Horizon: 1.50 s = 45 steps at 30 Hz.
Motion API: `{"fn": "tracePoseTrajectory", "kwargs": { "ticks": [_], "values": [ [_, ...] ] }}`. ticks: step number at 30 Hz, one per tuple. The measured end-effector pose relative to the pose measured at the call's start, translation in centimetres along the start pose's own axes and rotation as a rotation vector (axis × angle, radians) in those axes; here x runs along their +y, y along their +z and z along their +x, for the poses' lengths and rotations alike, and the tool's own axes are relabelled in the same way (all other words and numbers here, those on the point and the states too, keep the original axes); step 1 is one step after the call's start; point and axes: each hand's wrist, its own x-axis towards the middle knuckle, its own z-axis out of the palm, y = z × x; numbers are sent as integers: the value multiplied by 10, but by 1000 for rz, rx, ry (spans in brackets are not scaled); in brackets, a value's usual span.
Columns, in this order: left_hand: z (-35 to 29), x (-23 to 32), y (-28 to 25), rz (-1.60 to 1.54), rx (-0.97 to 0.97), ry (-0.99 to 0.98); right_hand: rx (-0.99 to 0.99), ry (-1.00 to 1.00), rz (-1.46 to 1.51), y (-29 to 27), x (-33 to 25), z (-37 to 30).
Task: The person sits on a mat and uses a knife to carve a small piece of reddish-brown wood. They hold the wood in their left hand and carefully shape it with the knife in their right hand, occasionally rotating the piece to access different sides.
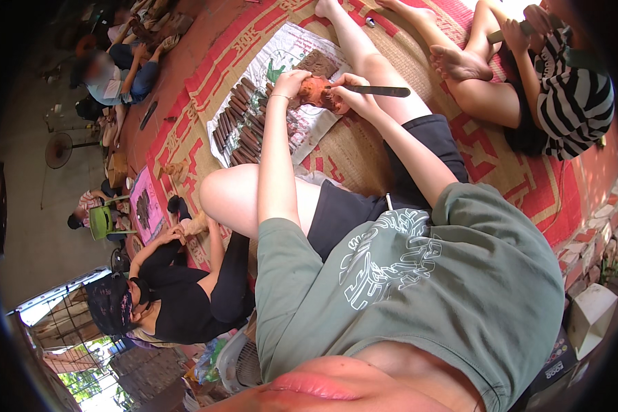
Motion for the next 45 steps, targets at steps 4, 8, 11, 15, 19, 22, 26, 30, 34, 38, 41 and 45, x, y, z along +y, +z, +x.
{"fn": "tracePoseTrajectory", "kwargs": {
  "ticks": [4, 8, 11, 15, 19, 22, 26, 30, 34, 38, 41, 45],
  "values": [
    [2, -1, 1, -3, 15, 19, -11, 10, -17, 1, -3, 0],
    [5, -5, 2, -10, 6, 23, 4, 13, -49, 1, 4, 1],
    [4, 1, 3, 55, -5, 47, 3, 32, -86, -1, 9, 4],
    [0, 7, 6, 7, -34, 29, 30, 2, -87, 1, 17, 8],
    [-3, 10, 7, 7, -55, 6, 51, 31, -22, -4, 24, 2],
    [-3, 16, 7, 21, -67, -5, 57, -3, -6, 1, 17, 3],
    [-3, 15, 8, -12, -77, 15, 56, 172, 44, 7, 8, -1],
    [-9, 25, 10, -4, -129, -21, 51, 155, 61, 1, 13, -1],
    [-12, 31, 9, 19, -148, -35, 40, 155, -11, -3, 9, -1],
    [-16, 39, 9, 114, -163, 23, -27, 59, -175, -16, 11, 6],
    [-13, 29, 7, 106, -165, 26, -19, 51, -243, -26, 13, 7],
    [-3, 15, 5, 64, -149, -47, -29, 44, -279, -16, 4, 10]
  ]
}}
